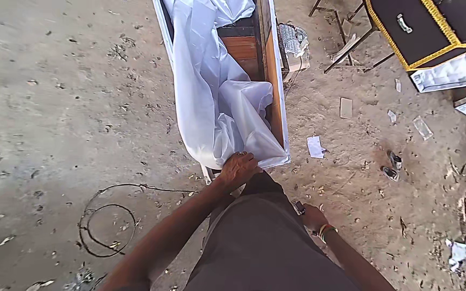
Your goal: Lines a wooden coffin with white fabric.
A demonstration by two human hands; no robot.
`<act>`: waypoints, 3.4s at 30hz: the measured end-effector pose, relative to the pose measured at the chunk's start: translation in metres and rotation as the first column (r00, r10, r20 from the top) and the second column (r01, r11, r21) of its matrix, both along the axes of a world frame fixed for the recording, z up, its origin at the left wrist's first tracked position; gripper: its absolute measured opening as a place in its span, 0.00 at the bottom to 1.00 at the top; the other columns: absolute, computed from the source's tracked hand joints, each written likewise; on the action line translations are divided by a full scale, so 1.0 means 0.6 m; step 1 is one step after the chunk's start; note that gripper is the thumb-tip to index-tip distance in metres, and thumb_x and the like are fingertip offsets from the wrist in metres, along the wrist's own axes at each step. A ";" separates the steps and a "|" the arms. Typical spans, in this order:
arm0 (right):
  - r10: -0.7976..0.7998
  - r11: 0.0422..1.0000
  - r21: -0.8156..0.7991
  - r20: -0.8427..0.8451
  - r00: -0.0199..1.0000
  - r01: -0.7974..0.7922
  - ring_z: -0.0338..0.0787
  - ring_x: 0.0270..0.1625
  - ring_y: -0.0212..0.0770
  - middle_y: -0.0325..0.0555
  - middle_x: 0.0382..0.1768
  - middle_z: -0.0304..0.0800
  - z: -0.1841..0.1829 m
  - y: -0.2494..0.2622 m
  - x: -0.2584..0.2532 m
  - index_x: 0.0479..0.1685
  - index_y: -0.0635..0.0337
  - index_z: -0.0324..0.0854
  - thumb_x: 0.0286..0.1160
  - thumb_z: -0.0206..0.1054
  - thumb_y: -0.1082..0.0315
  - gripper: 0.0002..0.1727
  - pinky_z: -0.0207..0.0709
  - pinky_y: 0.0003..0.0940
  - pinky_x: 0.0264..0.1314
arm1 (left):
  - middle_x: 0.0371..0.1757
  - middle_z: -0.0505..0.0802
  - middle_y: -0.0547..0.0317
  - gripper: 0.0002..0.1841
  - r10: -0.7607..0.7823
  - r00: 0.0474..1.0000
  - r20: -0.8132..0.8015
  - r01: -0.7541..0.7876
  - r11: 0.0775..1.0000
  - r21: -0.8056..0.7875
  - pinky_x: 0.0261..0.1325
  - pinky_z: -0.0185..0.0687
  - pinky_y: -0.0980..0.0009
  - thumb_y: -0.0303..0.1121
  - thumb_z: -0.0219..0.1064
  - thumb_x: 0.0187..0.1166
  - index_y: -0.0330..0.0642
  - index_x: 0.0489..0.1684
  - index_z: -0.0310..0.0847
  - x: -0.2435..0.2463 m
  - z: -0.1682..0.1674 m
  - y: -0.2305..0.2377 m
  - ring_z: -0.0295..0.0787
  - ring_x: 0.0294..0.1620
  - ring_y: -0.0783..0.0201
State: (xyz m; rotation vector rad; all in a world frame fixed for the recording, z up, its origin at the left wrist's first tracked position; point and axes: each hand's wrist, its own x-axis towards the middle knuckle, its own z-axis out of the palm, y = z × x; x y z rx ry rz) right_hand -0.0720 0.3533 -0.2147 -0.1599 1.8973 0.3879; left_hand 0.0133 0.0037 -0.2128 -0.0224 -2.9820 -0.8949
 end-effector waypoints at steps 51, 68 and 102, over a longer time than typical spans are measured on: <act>-0.920 0.375 -0.466 -0.083 0.383 0.801 0.92 0.56 0.61 0.61 0.50 0.92 -0.025 -0.345 0.469 0.59 0.60 0.85 0.68 0.74 0.39 0.33 0.80 0.65 0.60 | 0.65 0.91 0.45 0.17 -0.742 0.655 0.143 0.754 0.653 -0.070 0.91 0.58 0.56 0.39 0.59 0.87 0.33 0.42 0.86 0.060 0.164 -0.313 0.77 0.81 0.51; -0.964 0.267 -0.676 -0.183 0.194 0.687 0.92 0.47 0.61 0.59 0.41 0.91 0.033 -0.385 0.471 0.56 0.60 0.84 0.70 0.73 0.41 0.30 0.80 0.66 0.51 | 0.27 0.88 0.43 0.20 -0.493 0.662 0.565 0.749 0.438 -0.496 0.39 0.79 0.41 0.50 0.72 0.78 0.39 0.40 0.82 -0.020 0.334 -0.355 0.90 0.35 0.39; -0.408 -0.892 -0.452 0.800 -0.439 0.007 0.89 0.17 0.40 0.58 0.38 0.96 0.136 -0.723 0.468 0.64 0.65 0.71 0.82 0.66 0.74 0.16 0.79 0.28 0.14 | 0.40 0.90 0.48 0.09 -0.705 0.618 0.347 0.784 0.588 -0.202 0.34 0.87 0.48 0.23 0.70 0.61 0.41 0.38 0.87 0.209 0.206 -0.551 0.92 0.37 0.46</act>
